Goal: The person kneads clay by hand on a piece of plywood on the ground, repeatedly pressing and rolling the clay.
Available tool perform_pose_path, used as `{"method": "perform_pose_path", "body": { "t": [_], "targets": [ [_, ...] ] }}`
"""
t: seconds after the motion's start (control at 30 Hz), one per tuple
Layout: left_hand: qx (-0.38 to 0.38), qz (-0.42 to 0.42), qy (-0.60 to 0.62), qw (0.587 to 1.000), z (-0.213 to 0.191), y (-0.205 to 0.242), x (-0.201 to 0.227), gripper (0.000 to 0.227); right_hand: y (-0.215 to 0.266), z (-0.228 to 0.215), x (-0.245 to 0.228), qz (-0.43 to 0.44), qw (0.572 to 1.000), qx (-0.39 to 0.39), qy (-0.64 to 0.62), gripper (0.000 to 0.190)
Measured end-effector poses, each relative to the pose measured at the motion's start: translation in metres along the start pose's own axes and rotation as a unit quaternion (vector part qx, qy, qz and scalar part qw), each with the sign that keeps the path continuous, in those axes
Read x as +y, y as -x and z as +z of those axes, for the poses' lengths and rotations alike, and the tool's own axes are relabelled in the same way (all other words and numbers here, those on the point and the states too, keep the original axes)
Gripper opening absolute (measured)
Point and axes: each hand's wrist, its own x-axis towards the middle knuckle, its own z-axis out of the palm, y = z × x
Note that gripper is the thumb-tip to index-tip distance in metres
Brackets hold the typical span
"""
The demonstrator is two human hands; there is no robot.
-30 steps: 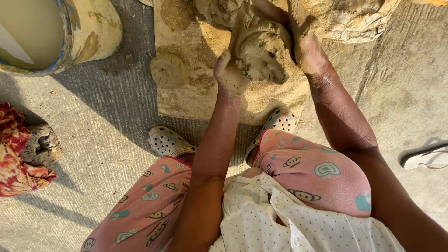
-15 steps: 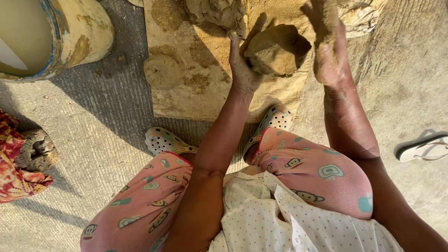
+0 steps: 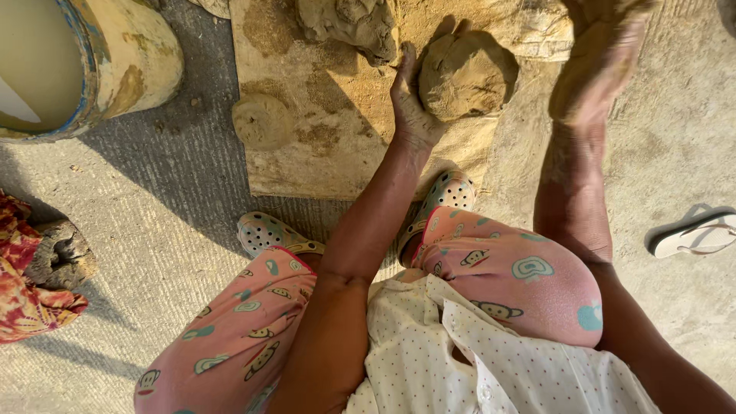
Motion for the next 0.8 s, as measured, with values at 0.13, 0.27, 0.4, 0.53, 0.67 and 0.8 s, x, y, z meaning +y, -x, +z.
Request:
{"method": "perform_pose_path", "body": {
  "t": [0.13, 0.27, 0.4, 0.53, 0.67, 0.8],
  "targets": [
    [0.064, 0.051, -0.058, 0.995, 0.028, -0.013, -0.019, 0.07, 0.022, 0.016, 0.014, 0.002, 0.998, 0.011, 0.061, 0.063],
    [-0.036, 0.001, -0.019, 0.999, 0.011, -0.003, 0.008, 0.058, 0.029, -0.026, 0.033, 0.174, 0.98, -0.003, 0.098, 0.067],
    [-0.081, 0.032, -0.066, 0.994, 0.024, -0.002, -0.009, 0.062, 0.042, -0.005, 0.033, 0.041, 0.988, 0.089, -0.119, 0.075],
    [0.076, 0.03, -0.106, 0.991, 0.017, -0.028, -0.004, 0.063, 0.032, 0.008, 0.0, 0.087, 0.995, 0.048, -0.019, 0.085],
    [-0.021, 0.028, -0.037, 0.999, 0.016, -0.005, 0.013, 0.06, -0.004, -0.007, -0.009, -0.014, 0.97, -0.076, -0.229, 0.081],
    [0.015, 0.009, -0.056, 0.998, 0.06, 0.0, 0.011, 0.067, 0.009, 0.01, -0.013, 0.053, 0.993, 0.046, -0.094, 0.089]
  ]
}}
